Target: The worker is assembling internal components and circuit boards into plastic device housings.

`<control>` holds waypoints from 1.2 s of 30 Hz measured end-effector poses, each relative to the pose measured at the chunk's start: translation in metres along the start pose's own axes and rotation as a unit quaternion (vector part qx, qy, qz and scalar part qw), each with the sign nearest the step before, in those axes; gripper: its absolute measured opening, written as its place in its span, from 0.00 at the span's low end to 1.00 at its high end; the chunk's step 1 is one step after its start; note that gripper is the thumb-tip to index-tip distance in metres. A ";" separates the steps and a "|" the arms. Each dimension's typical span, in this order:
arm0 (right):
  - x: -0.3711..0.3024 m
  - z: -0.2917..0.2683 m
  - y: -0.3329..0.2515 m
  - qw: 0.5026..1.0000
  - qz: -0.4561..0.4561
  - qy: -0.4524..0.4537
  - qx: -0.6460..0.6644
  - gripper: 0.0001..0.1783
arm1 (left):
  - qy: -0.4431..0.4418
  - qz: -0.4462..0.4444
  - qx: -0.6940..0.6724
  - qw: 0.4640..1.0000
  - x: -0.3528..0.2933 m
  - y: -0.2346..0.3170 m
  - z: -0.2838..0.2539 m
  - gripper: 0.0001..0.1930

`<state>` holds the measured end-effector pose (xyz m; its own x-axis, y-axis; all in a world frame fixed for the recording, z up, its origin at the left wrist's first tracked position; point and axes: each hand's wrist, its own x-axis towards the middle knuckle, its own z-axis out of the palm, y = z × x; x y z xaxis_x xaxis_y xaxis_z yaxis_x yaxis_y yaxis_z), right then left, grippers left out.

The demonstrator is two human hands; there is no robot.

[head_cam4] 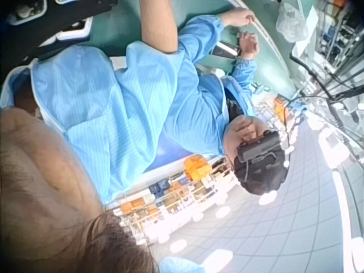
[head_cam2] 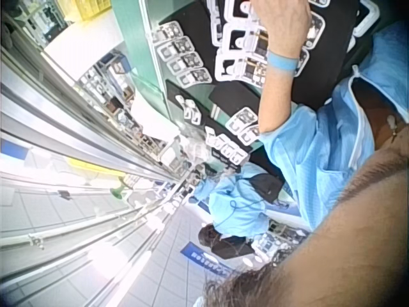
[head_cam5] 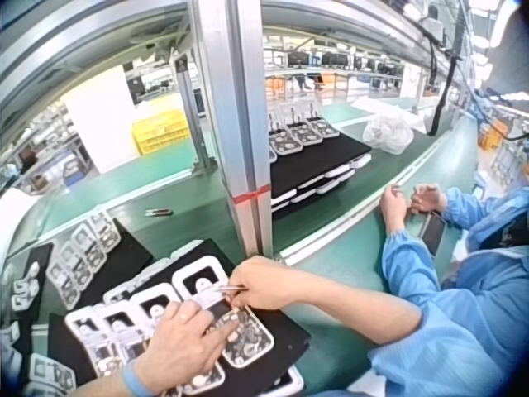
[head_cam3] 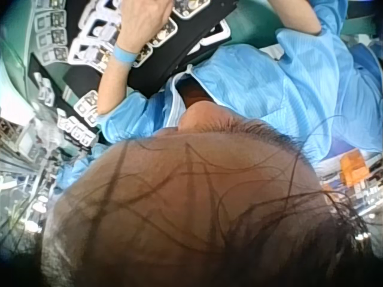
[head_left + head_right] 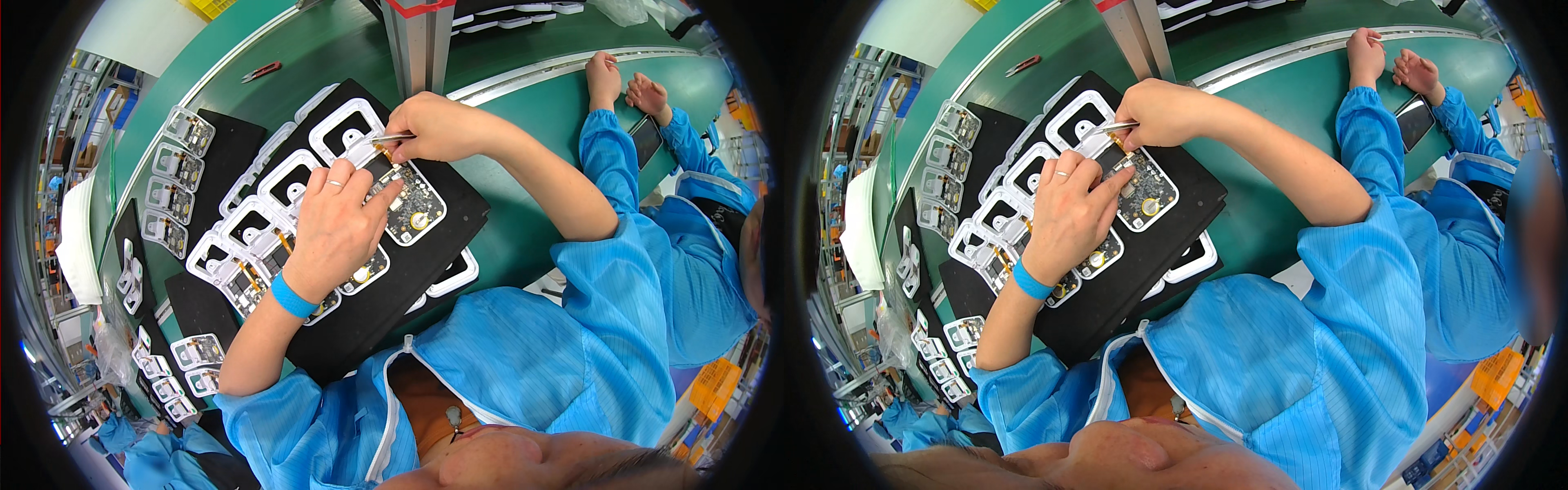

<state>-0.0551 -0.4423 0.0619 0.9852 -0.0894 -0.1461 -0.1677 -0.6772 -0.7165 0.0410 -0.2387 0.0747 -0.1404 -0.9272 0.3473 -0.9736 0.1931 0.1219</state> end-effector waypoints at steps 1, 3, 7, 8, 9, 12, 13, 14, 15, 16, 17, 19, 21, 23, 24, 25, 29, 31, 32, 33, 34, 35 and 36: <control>0.000 0.001 -0.001 1.000 0.000 0.000 0.000 0.07 | -0.009 -0.001 0.002 1.000 0.000 0.000 0.000 0.17; -0.002 0.004 -0.004 0.999 -0.019 0.028 -0.034 0.07 | -0.010 -0.001 0.002 1.000 0.000 0.000 -0.001 0.17; -0.001 0.000 -0.006 1.000 -0.003 0.010 -0.021 0.07 | -0.005 0.001 0.004 1.000 -0.001 0.000 -0.001 0.17; 0.000 -0.001 -0.005 1.000 -0.012 0.008 -0.023 0.07 | -0.005 0.002 0.005 1.000 -0.001 0.000 -0.001 0.17; 0.000 -0.001 -0.004 0.999 -0.021 0.006 -0.024 0.07 | -0.005 0.001 0.005 1.000 -0.001 0.000 -0.001 0.17; 0.001 -0.003 -0.008 0.997 -0.026 0.000 -0.067 0.07 | -0.003 0.000 0.014 1.000 0.000 0.001 -0.001 0.17; 0.003 -0.003 -0.009 0.997 -0.026 0.001 -0.067 0.07 | -0.001 0.000 0.022 1.000 0.001 0.001 -0.001 0.17; 0.005 -0.003 -0.009 0.998 -0.022 -0.018 -0.064 0.07 | -0.001 0.001 0.022 1.000 0.001 0.002 -0.001 0.17; 0.006 -0.004 -0.009 0.997 -0.018 -0.037 -0.060 0.07 | -0.001 0.001 0.025 1.000 0.001 0.002 -0.001 0.16; 0.006 -0.006 -0.010 0.997 -0.019 -0.037 -0.060 0.07 | 0.000 0.000 0.030 1.000 0.001 0.001 -0.002 0.16; 0.006 -0.010 -0.013 0.997 -0.032 -0.051 -0.045 0.07 | -0.001 0.001 0.030 1.000 0.000 0.002 -0.002 0.16; 0.006 -0.013 -0.013 0.997 -0.044 -0.064 -0.030 0.07 | 0.004 -0.012 0.041 0.999 -0.001 0.003 -0.001 0.17; 0.005 -0.012 -0.011 0.996 -0.063 -0.059 -0.027 0.07 | 0.011 -0.012 0.049 0.999 -0.001 0.002 0.002 0.18; 0.004 -0.012 -0.011 0.996 -0.058 -0.056 -0.026 0.07 | 0.016 -0.014 0.056 0.998 -0.002 0.003 0.003 0.20; 0.004 -0.012 -0.011 0.997 -0.052 -0.053 -0.026 0.07 | 0.015 -0.015 0.059 0.998 -0.002 0.003 0.003 0.20; 0.003 -0.012 -0.011 0.997 -0.052 -0.053 -0.026 0.07 | 0.015 -0.016 0.061 0.998 -0.002 0.003 0.003 0.20; -0.001 -0.012 -0.011 0.999 -0.020 -0.045 -0.003 0.06 | 0.015 -0.010 0.046 0.999 -0.002 0.003 0.002 0.18; -0.005 -0.012 -0.010 0.999 -0.009 -0.047 0.017 0.06 | 0.007 -0.006 0.043 0.999 -0.003 0.004 0.003 0.18; -0.006 -0.012 -0.009 0.999 -0.011 -0.043 0.027 0.06 | 0.007 -0.007 0.043 0.999 -0.003 0.004 0.003 0.18; -0.006 -0.011 -0.008 0.998 -0.013 -0.039 0.038 0.06 | 0.007 -0.006 0.043 0.999 -0.003 0.003 0.003 0.18; -0.007 -0.010 -0.008 0.998 -0.012 -0.039 0.038 0.06 | 0.005 -0.005 0.043 0.999 -0.003 0.003 0.003 0.18; -0.006 -0.009 -0.007 0.999 -0.008 -0.035 0.036 0.06 | 0.005 -0.004 0.043 0.999 -0.003 0.004 0.003 0.18; -0.007 -0.008 -0.007 0.999 -0.004 -0.030 0.034 0.06 | 0.002 -0.005 0.042 0.999 -0.003 0.004 0.003 0.18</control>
<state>-0.0601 -0.4428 0.0731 0.9829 -0.0390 -0.1798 -0.1642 -0.6270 -0.7615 0.0372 -0.2364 0.0720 -0.1306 -0.9272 0.3511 -0.9866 0.1563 0.0459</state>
